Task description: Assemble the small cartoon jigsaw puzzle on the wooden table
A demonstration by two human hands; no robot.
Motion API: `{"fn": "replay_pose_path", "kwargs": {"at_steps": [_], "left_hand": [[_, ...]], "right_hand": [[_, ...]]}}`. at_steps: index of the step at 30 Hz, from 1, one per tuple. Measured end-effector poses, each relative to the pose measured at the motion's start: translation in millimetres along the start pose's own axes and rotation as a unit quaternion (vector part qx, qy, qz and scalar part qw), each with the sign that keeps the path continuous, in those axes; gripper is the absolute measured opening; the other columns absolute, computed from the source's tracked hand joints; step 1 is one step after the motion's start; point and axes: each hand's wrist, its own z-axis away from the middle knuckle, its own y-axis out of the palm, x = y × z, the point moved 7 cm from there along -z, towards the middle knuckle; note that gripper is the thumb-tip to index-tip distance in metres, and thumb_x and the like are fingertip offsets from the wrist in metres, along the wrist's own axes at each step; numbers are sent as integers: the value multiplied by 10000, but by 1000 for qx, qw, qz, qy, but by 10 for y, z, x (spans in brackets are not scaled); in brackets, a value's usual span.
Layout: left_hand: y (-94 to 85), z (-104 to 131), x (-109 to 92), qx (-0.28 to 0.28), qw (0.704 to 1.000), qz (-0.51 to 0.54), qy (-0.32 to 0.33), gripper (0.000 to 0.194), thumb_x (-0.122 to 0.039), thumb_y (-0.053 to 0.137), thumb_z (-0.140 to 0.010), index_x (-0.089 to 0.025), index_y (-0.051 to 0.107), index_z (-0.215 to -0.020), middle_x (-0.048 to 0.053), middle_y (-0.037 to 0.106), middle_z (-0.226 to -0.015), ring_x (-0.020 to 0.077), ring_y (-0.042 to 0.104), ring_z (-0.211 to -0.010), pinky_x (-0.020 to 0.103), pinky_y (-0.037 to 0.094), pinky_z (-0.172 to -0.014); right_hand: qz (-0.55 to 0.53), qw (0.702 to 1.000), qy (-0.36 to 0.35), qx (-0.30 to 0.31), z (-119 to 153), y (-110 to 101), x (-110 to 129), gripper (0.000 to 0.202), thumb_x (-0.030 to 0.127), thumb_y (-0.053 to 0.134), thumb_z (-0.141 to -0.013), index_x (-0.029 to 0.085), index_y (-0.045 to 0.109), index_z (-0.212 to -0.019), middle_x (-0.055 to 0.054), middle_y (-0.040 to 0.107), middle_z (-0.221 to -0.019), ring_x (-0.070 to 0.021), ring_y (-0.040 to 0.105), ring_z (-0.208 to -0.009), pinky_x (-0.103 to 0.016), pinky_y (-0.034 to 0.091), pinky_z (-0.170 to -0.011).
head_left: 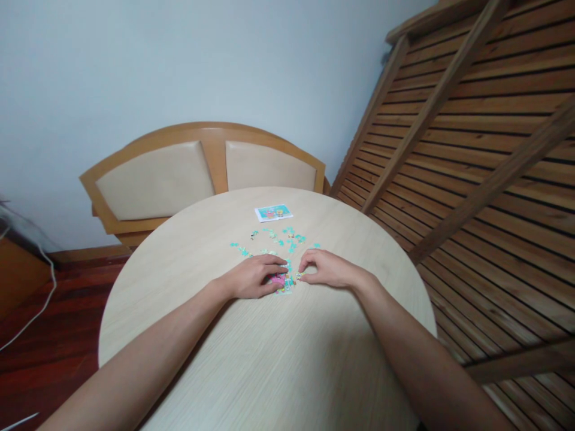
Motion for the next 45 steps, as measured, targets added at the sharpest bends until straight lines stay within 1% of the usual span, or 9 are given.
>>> {"fn": "replay_pose_path", "kwargs": {"at_steps": [10, 19, 27, 31, 34, 36, 40, 45], "left_hand": [[21, 9, 17, 3, 1000, -4, 3, 388, -374, 534, -969, -173, 631, -1287, 143, 602, -1341, 257, 589, -1218, 402, 466, -1071], [-5, -6, -5, -4, 1000, 8, 3, 378, -383, 543, -965, -185, 644, -1270, 140, 611, -1332, 263, 599, -1204, 413, 473, -1061], [-11, -10, -15, -7, 1000, 10, 5, 378, -385, 538, -967, -179, 646, -1264, 148, 616, -1324, 268, 601, -1203, 424, 477, -1057], [-6, -10, -10, -4, 1000, 7, 3, 378, -377, 538, -966, -174, 644, -1266, 151, 613, -1327, 269, 599, -1205, 425, 479, -1053], [-8, -12, -8, -6, 1000, 8, 3, 371, -371, 548, -958, -189, 645, -1265, 140, 617, -1324, 262, 605, -1196, 411, 484, -1047], [-10, -13, -7, -7, 1000, 8, 2, 373, -374, 551, -955, -191, 645, -1266, 139, 618, -1322, 262, 604, -1198, 409, 482, -1049], [-7, -14, -10, -7, 1000, 10, 3, 374, -377, 548, -957, -183, 647, -1260, 144, 620, -1318, 269, 602, -1202, 418, 483, -1050], [-6, -12, -14, -5, 1000, 5, 2, 374, -379, 536, -965, -185, 648, -1264, 141, 616, -1328, 265, 600, -1207, 409, 478, -1059]], "right_hand": [[-12, 1000, -9, 3, -2, 1, 37, 139, 273, 707, -810, 170, 732, -900, -56, 701, -949, -200, 631, -917, -312, 463, -876], [-20, 999, -27, -1, -11, 28, 78, 139, 277, 715, -813, 176, 728, -908, -59, 698, -960, -205, 630, -940, -322, 468, -890], [-25, 999, -21, 1, -13, 23, 80, 159, 278, 720, -802, 180, 729, -927, -57, 709, -966, -207, 635, -945, -325, 470, -889], [-23, 1000, -11, -4, -8, 21, 79, 207, 276, 720, -797, 174, 724, -977, -62, 716, -997, -210, 639, -952, -322, 474, -873], [-23, 1000, -20, -3, -12, 33, 95, 221, 273, 715, -803, 177, 724, -1002, -63, 717, -1014, -207, 641, -958, -316, 474, -874], [-21, 999, -24, -1, -16, 43, 93, 216, 282, 716, -806, 179, 726, -995, -63, 717, -1004, -208, 641, -954, -317, 473, -875], [-29, 1000, -7, -8, -18, 38, 44, 226, 304, 728, -800, 172, 720, -982, -64, 717, -986, -207, 635, -928, -316, 480, -846], [-33, 999, -2, -12, -19, 21, 22, 219, 320, 714, -827, 163, 725, -979, -67, 722, -968, -200, 643, -911, -305, 481, -834]]}}
